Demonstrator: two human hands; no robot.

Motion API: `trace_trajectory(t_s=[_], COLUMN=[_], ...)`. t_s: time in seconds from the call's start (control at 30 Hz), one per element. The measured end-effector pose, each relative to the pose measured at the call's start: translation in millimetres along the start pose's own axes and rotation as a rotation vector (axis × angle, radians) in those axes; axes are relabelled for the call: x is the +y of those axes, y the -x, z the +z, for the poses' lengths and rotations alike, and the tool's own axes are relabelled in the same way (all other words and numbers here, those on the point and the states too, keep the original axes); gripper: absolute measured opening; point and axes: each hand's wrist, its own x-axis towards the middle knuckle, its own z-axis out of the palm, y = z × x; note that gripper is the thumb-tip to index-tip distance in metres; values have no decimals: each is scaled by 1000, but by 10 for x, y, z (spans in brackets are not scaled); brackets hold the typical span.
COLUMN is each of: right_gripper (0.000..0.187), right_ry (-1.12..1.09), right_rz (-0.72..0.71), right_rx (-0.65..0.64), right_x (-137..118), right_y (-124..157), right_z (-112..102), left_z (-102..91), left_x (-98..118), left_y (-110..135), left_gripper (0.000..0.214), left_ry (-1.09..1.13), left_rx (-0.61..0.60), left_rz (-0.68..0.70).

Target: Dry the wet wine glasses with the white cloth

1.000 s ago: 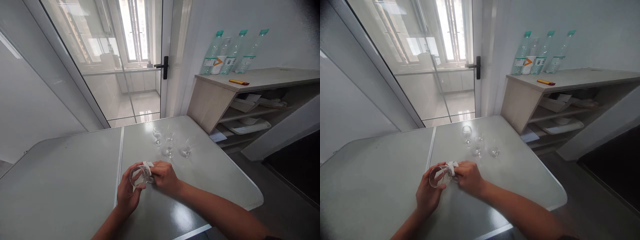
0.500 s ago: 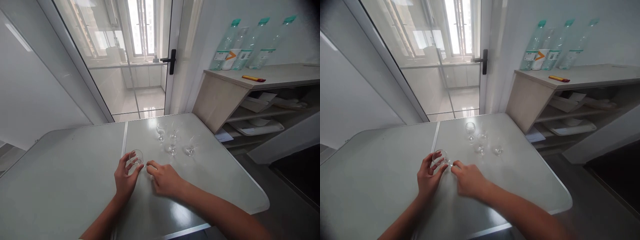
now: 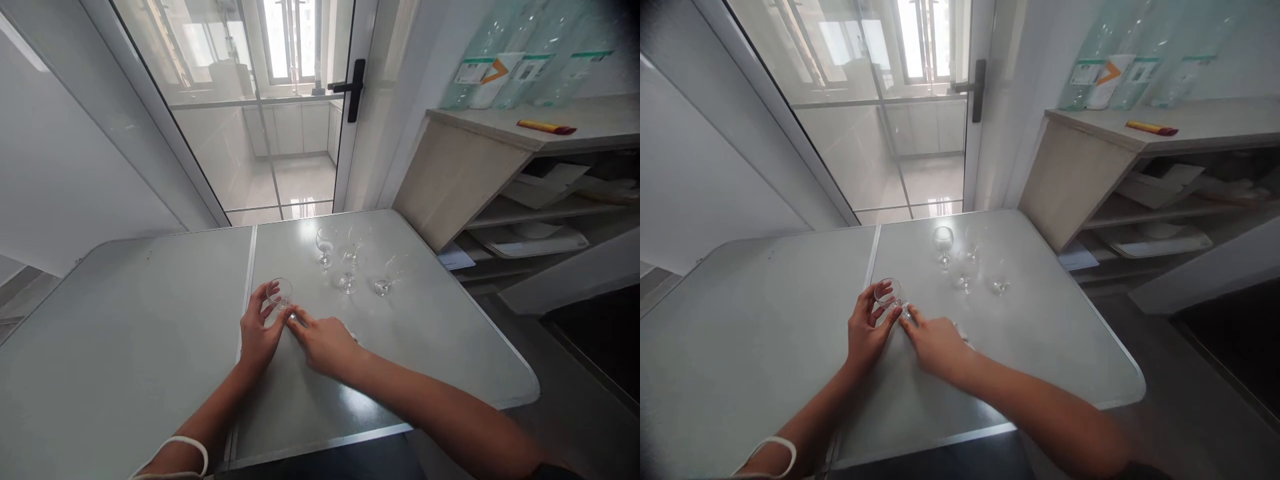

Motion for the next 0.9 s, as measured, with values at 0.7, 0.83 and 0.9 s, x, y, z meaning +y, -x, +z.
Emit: trace_trajectory(t_s=[0.7,0.83,0.9], right_gripper=[63,12,4], right_ry=[23,-119,-152], right_rz=[187,-381,-681], right_rx=[95,72,-51], right_x=[233,146,116], right_y=[-44,68,91], right_z=[-147,-155,-96], left_z=[-145,-202,-191], left_x=[120,3,-73], left_y=[42,94,111], left_gripper=[16,28,25], left_ry=[-398,-327,-411], left_rx=[-14,-292,-495], left_rz=[314,315,290])
